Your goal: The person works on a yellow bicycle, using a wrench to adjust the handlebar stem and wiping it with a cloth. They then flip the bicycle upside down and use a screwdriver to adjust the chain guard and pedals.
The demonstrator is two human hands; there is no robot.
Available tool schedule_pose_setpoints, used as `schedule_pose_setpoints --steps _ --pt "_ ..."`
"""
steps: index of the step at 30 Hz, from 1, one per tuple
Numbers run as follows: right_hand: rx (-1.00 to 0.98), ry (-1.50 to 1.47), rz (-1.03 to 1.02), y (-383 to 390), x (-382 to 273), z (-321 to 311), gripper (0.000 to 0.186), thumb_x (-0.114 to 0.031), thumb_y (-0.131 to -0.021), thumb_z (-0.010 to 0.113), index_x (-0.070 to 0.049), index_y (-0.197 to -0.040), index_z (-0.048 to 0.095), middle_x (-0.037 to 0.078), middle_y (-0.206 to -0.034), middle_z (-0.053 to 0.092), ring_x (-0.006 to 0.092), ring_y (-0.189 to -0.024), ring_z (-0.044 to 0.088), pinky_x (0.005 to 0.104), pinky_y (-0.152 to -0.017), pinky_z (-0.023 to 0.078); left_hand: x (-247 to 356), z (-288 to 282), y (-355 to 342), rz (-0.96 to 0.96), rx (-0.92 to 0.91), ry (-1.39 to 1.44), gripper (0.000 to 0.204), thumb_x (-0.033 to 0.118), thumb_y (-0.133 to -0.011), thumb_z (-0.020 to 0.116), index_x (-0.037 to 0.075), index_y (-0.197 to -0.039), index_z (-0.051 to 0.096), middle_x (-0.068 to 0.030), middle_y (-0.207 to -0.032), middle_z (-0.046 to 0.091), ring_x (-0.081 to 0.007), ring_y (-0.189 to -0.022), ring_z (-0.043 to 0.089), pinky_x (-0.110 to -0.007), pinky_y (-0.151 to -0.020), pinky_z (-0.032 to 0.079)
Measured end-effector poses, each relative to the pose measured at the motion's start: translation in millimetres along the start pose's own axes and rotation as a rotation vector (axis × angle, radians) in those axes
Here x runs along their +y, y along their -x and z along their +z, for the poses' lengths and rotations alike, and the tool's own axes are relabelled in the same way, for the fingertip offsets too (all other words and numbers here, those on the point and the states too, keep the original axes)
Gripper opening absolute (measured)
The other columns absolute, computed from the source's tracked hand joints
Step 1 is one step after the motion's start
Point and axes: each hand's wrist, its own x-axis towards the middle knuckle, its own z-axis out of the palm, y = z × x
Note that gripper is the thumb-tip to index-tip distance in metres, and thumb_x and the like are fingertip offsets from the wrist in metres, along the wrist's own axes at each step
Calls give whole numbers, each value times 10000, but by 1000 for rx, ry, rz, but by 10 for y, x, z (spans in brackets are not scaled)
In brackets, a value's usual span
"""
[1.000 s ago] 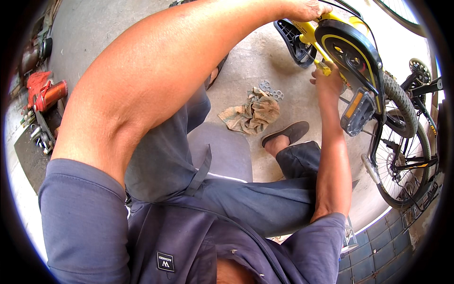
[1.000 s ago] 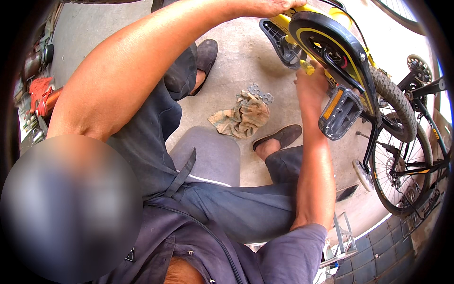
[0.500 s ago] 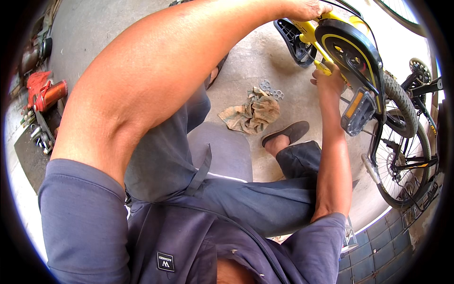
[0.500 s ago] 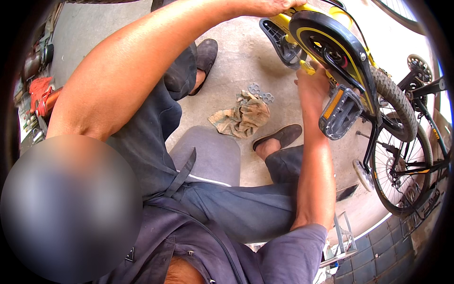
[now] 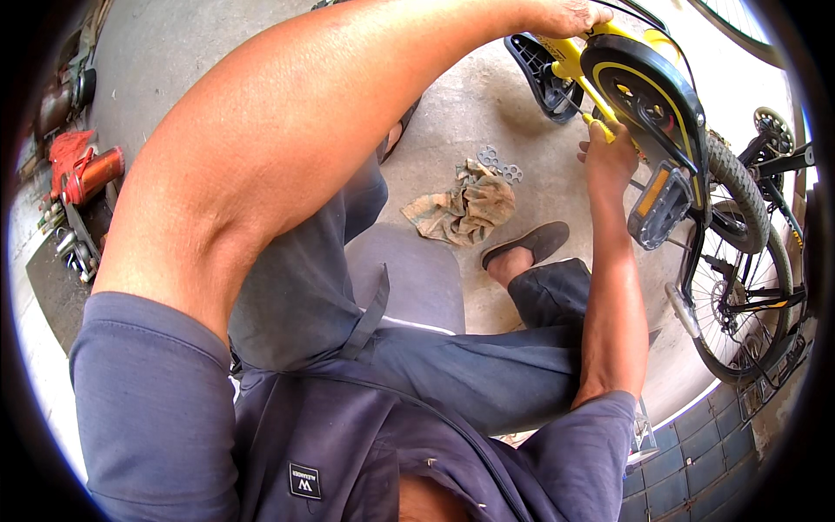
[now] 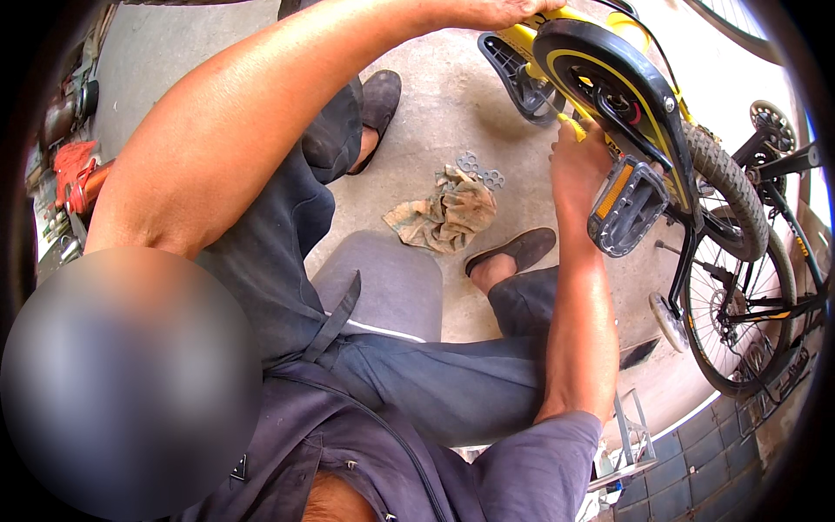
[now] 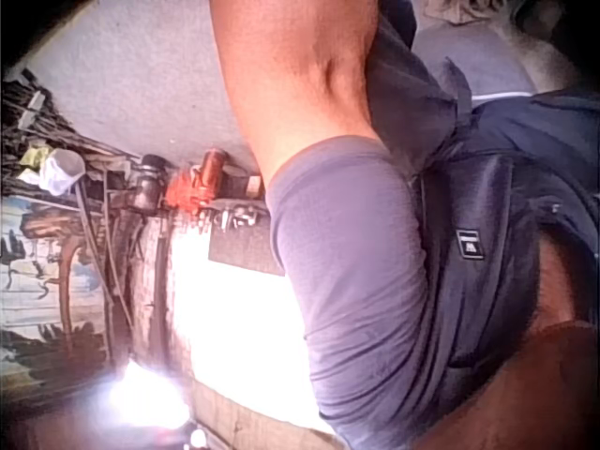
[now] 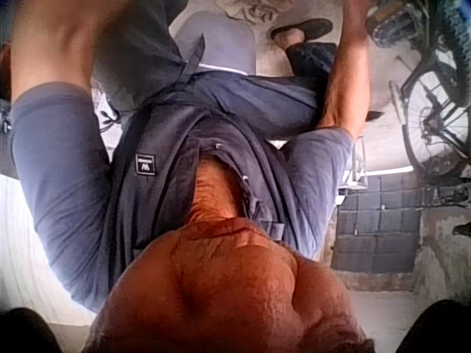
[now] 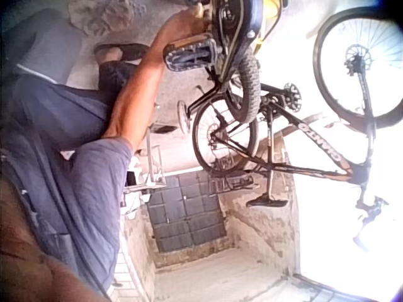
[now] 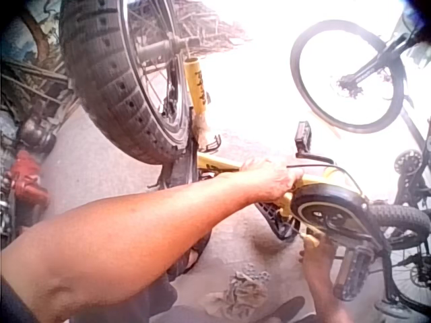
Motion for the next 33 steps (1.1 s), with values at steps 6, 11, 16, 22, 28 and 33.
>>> schedule_pose_setpoints --steps 6,11,16,22,28,33 --pt "-1 -7 -9 -20 21 8 360 -169 -913 604 64 -1183 556 158 -941 672 167 -687 685 273 -563 577 23 -58 36 39 -56 -66 331 359 -971 384 227 -1135 639 -162 -1162 630 -359 -1096 605 -486 -919 469" --pt "5 -100 -17 -68 72 40 383 -136 -898 603 64 -1219 540 162 -953 668 169 -704 685 273 -586 580 27 -53 29 28 -61 -53 328 351 -973 383 220 -1136 635 -165 -1167 625 -358 -1101 600 -488 -919 466" --pt "-33 -77 -44 -43 50 61 413 -93 -881 593 52 -1262 521 161 -959 663 167 -718 680 265 -630 583 53 -84 51 5 -84 -70 328 342 -975 380 213 -1144 630 -170 -1172 615 -356 -1112 594 -493 -921 463" --pt "107 274 -316 -134 273 72 377 -141 -884 629 42 -1205 553 159 -856 669 181 -725 678 291 -614 540 34 -106 85 64 -78 -63 337 349 -978 372 219 -1155 628 -168 -1173 617 -361 -1107 597 -494 -924 462" --pt "220 397 -497 -104 285 68 381 -225 -875 660 37 -1143 590 166 -843 683 269 -759 679 377 -727 514 36 -69 35 -37 -76 12 355 380 -973 376 219 -1164 628 -167 -1194 619 -366 -1126 589 -494 -939 454" --pt "154 319 -329 -26 195 46 374 -232 -865 666 26 -1128 601 233 -925 676 361 -883 667 419 -806 496 33 -95 72 9 -69 -20 357 388 -977 370 228 -1163 629 -168 -1194 617 -363 -1125 590 -501 -940 446"
